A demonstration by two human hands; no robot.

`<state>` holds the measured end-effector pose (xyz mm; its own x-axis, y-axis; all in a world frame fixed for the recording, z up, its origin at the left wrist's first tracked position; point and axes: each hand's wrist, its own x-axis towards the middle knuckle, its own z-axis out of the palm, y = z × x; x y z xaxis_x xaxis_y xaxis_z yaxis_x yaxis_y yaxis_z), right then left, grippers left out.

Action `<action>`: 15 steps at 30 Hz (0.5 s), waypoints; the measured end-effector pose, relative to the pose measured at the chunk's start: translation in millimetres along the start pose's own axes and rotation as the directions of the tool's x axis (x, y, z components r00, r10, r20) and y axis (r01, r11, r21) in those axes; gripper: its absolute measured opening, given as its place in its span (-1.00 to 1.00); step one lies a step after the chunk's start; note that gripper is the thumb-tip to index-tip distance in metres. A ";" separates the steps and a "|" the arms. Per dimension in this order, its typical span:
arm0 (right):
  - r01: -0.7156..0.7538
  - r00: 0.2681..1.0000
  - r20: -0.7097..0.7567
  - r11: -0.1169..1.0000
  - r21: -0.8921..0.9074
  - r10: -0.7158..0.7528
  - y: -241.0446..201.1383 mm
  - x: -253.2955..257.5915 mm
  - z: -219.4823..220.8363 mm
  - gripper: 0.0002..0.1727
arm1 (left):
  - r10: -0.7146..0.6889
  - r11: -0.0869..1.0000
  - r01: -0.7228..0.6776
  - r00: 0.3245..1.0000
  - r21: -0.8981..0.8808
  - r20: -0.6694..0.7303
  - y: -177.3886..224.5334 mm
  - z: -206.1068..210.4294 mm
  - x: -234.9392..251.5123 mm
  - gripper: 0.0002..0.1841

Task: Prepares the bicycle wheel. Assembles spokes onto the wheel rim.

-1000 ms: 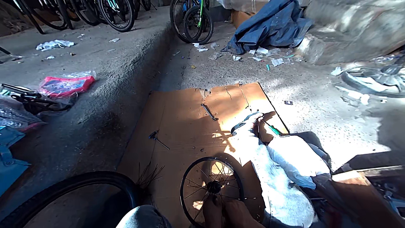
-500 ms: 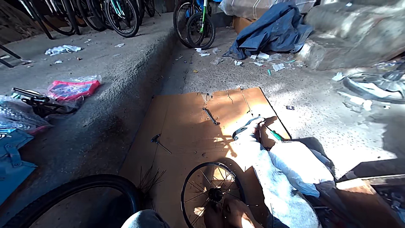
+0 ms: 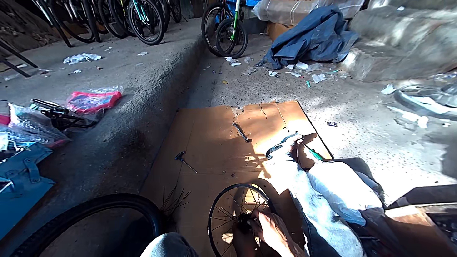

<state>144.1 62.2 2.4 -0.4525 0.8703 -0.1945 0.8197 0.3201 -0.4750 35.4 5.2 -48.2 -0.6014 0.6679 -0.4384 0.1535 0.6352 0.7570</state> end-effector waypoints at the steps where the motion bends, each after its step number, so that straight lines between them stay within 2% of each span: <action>1: 0.047 0.999 -0.001 0.998 -0.043 -0.047 -1.4 -2.6 -0.9 -0.51 | 0.005 1.000 -0.005 1.000 0.007 -0.001 2.4 -0.9 -0.4 -0.51; 3: 0.116 0.993 0.021 0.985 -0.126 -0.114 -3.2 -6.7 1.7 -0.59 | 0.015 1.000 -0.015 1.000 0.027 0.011 5.3 -2.1 -2.8 -0.47; 5: 0.190 0.980 -0.017 0.961 -0.203 -0.197 -3.6 -7.6 5.9 -0.73 | 0.023 1.000 -0.023 0.999 0.021 0.036 6.5 -3.5 -4.3 -0.45; 10: 0.358 0.912 -0.085 0.882 -0.306 -0.400 -1.0 -5.5 11.2 -0.78 | 0.064 0.998 -0.063 0.997 -0.026 0.039 4.7 -5.0 -3.2 -0.54; 15: 0.380 0.920 0.000 0.892 -0.246 -0.392 -3.0 -4.9 7.8 -0.76 | 0.086 0.993 -0.084 0.996 -0.078 0.022 -0.1 -2.9 -2.6 -0.57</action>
<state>141.1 54.0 -1.9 -0.7375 0.6753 0.0074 0.6454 0.7080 -0.2868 34.7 2.2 -45.8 -0.5690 0.7283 -0.3819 0.1420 0.5444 0.8267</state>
